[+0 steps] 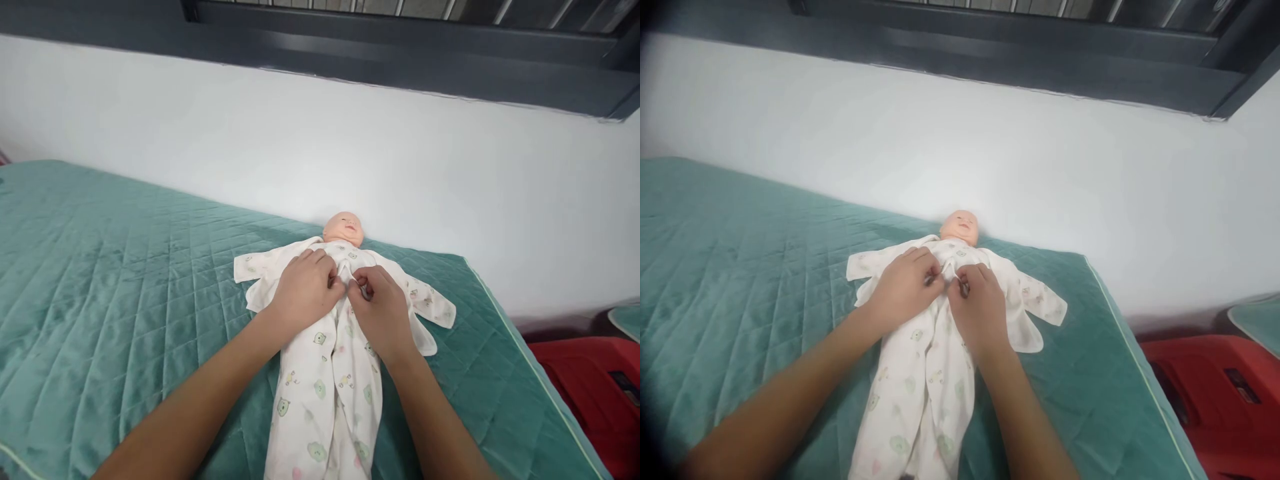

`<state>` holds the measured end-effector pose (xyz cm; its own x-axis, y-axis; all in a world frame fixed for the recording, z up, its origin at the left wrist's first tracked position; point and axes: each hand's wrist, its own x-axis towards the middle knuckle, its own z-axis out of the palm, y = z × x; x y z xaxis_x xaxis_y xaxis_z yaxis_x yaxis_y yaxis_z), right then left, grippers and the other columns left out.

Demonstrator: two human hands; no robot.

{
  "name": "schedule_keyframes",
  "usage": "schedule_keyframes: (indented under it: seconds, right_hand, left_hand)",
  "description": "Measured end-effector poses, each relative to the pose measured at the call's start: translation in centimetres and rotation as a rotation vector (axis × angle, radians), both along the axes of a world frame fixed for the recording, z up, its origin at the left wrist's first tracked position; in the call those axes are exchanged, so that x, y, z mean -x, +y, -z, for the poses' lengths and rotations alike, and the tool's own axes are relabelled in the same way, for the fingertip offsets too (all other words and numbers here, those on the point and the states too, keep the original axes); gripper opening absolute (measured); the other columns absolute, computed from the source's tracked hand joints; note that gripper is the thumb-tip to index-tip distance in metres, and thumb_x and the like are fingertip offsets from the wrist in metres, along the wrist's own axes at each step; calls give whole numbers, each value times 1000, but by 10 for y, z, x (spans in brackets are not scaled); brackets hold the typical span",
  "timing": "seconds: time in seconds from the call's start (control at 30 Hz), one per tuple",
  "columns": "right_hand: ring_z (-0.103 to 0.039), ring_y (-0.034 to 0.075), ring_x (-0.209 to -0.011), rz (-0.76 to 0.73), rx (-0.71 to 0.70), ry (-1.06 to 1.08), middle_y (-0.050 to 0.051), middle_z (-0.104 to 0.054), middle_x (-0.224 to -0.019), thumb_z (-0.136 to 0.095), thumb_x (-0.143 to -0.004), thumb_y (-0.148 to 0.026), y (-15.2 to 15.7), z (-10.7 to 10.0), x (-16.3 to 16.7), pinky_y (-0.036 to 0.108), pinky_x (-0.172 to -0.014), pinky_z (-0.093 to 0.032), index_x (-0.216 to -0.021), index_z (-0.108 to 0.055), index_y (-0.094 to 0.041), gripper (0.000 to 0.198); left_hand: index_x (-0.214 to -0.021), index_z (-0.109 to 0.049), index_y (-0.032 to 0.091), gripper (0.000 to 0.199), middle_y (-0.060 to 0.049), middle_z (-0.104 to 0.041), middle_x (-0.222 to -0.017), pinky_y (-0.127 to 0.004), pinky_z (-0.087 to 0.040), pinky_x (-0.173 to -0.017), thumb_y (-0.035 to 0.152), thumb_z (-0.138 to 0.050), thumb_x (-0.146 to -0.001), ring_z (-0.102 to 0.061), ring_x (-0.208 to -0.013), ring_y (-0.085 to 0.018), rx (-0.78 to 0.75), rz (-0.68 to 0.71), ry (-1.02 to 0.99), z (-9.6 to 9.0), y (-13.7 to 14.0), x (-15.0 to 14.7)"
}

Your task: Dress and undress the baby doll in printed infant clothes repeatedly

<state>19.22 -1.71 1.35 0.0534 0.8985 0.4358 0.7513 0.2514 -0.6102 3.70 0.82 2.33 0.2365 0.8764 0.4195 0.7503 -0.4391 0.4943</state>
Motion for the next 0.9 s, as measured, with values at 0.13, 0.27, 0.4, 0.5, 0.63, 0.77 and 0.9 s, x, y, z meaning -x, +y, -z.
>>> schedule_keyframes:
  seconds: [0.13, 0.27, 0.4, 0.5, 0.63, 0.77, 0.9]
  right_hand:
    - [-53, 18, -71, -29, 35, 66, 0, -61, -78, -56, -88, -33, 0, 0, -2, 32, -67, -40, -79, -58, -24, 13]
    - [-54, 17, -69, -45, 41, 89, -1, -60, -73, -54, -92, -39, -3, 0, -1, 32, -67, -40, -79, -58, -24, 20]
    - [-56, 19, -73, -81, -11, -77, 0, -62, -74, -50, -94, -31, -19, 0, 5, 33, -70, -39, -81, -57, -24, 16]
    - [-57, 20, -78, -179, -22, -213, 2, -63, -80, -48, -95, -25, -48, 5, 13, 33, -73, -38, -84, -57, -23, 14]
    - [-56, 19, -80, -343, 81, -297, 1, -61, -82, -49, -94, -18, -103, 17, 24, 32, -76, -38, -84, -55, -22, 12]
    - [-55, 18, -84, -454, 167, -329, 0, -60, -82, -51, -94, -16, -154, 21, 28, 33, -79, -39, -82, -56, -21, 14]
    - [-55, 20, -92, -480, 237, -394, 2, -61, -91, -58, -89, -16, -177, 14, 26, 35, -83, -40, -87, -58, -20, 5]
  left_hand:
    - [-66, -46, 24, 18, -1, -61, -75, -37, -42, -66, 21, -55, -81, -56, -76, -21, 67, 7, -25, -3, -3, 1]
    - [-68, -46, 24, 21, 0, -59, -73, -35, -41, -64, 27, -51, -89, -55, -74, -19, 66, 44, -50, -1, -13, 5]
    - [-71, -48, 23, 23, -1, -59, -76, -36, -44, -71, 29, -48, -94, -55, -78, -19, 24, 113, -93, 17, -51, 15]
    - [-76, -51, 23, 20, -2, -58, -81, -38, -45, -76, 27, -47, -96, -54, -82, -20, 12, 175, -93, 36, -96, 26]
    - [-87, -56, 23, 10, -5, -60, -95, -39, -47, -85, 21, -49, -94, -53, -92, -21, 68, 280, -90, 52, -154, 43]
    - [-91, -56, 22, 13, -5, -57, -103, -35, -48, -87, 19, -44, -96, -54, -96, -19, 237, 301, -115, 52, -194, 61]
    - [-105, -56, 23, 20, -6, -56, -111, -33, -49, -88, 15, -40, -95, -57, -97, -18, 347, 306, -168, 57, -216, 71]
